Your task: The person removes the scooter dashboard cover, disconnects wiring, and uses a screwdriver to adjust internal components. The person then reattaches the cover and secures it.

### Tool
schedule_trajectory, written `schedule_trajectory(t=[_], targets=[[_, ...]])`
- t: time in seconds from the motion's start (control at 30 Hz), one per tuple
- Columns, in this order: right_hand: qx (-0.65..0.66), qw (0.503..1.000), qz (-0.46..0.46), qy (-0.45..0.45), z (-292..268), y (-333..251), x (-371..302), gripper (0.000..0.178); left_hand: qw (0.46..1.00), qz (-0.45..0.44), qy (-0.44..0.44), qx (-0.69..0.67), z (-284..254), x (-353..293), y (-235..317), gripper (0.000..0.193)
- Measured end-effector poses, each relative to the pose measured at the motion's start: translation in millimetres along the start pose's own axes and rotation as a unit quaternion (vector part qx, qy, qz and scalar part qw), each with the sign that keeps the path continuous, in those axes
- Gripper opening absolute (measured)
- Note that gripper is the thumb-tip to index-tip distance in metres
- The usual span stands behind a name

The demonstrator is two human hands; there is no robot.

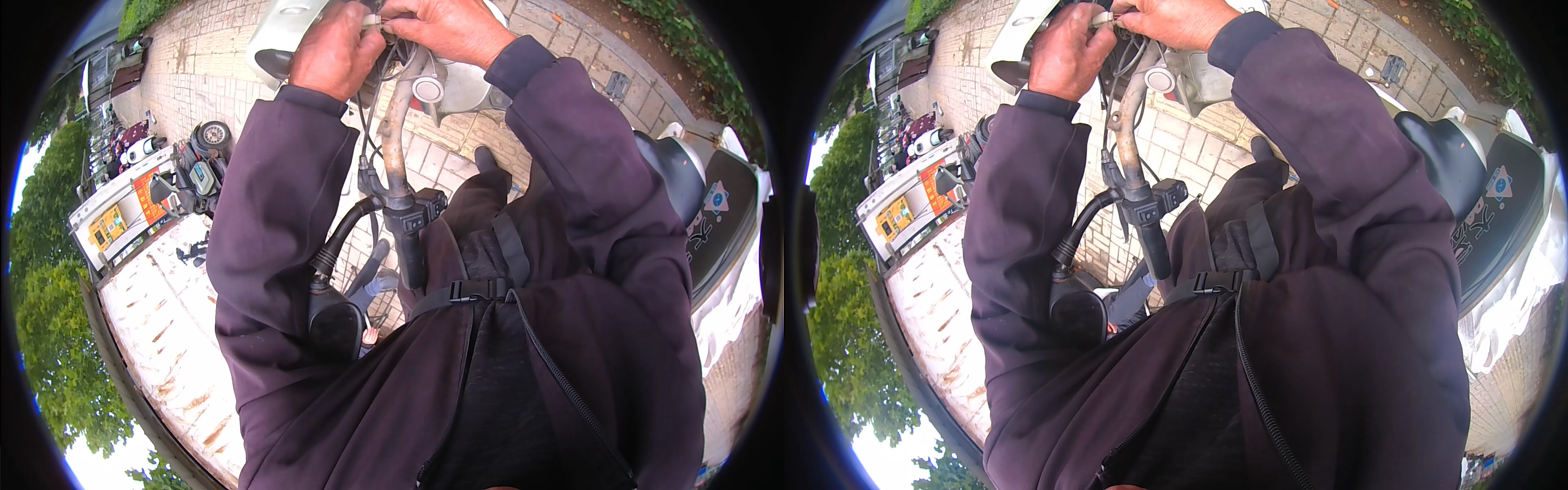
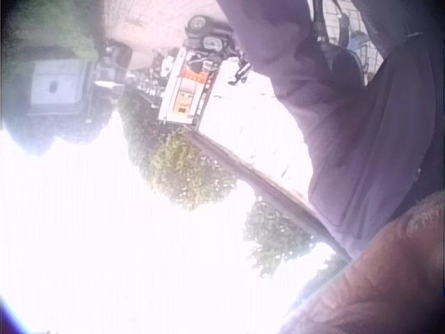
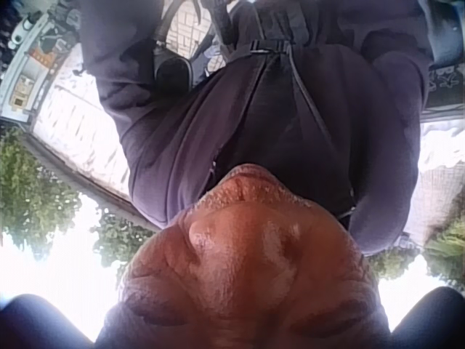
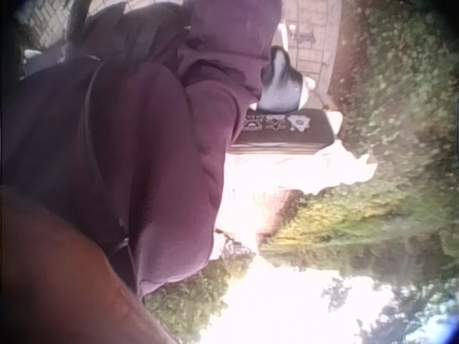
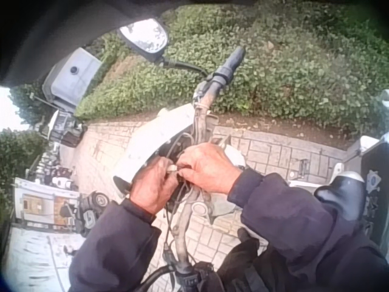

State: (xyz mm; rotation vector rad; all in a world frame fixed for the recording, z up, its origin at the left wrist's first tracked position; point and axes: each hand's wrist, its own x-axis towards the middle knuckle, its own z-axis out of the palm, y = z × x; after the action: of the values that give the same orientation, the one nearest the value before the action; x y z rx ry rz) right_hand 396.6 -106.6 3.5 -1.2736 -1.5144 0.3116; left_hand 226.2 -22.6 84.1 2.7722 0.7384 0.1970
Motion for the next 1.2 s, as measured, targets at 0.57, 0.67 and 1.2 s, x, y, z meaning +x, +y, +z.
schedule_trajectory(t=[0.57,0.67,1.2], targets=[[-0.040,0.999,-0.005,-0.013,-3,-3,4,0.015,0.999,-0.018,0.003,0.044,8,2,-3,0.023],[-0.040,0.997,0.037,-0.053,-8,-7,8,0.014,0.999,-0.012,0.016,0.041,11,0,-7,0.025],[0.174,0.922,0.223,-0.265,-29,-6,40,0.023,0.992,0.034,0.093,0.083,23,-6,-19,0.035]])
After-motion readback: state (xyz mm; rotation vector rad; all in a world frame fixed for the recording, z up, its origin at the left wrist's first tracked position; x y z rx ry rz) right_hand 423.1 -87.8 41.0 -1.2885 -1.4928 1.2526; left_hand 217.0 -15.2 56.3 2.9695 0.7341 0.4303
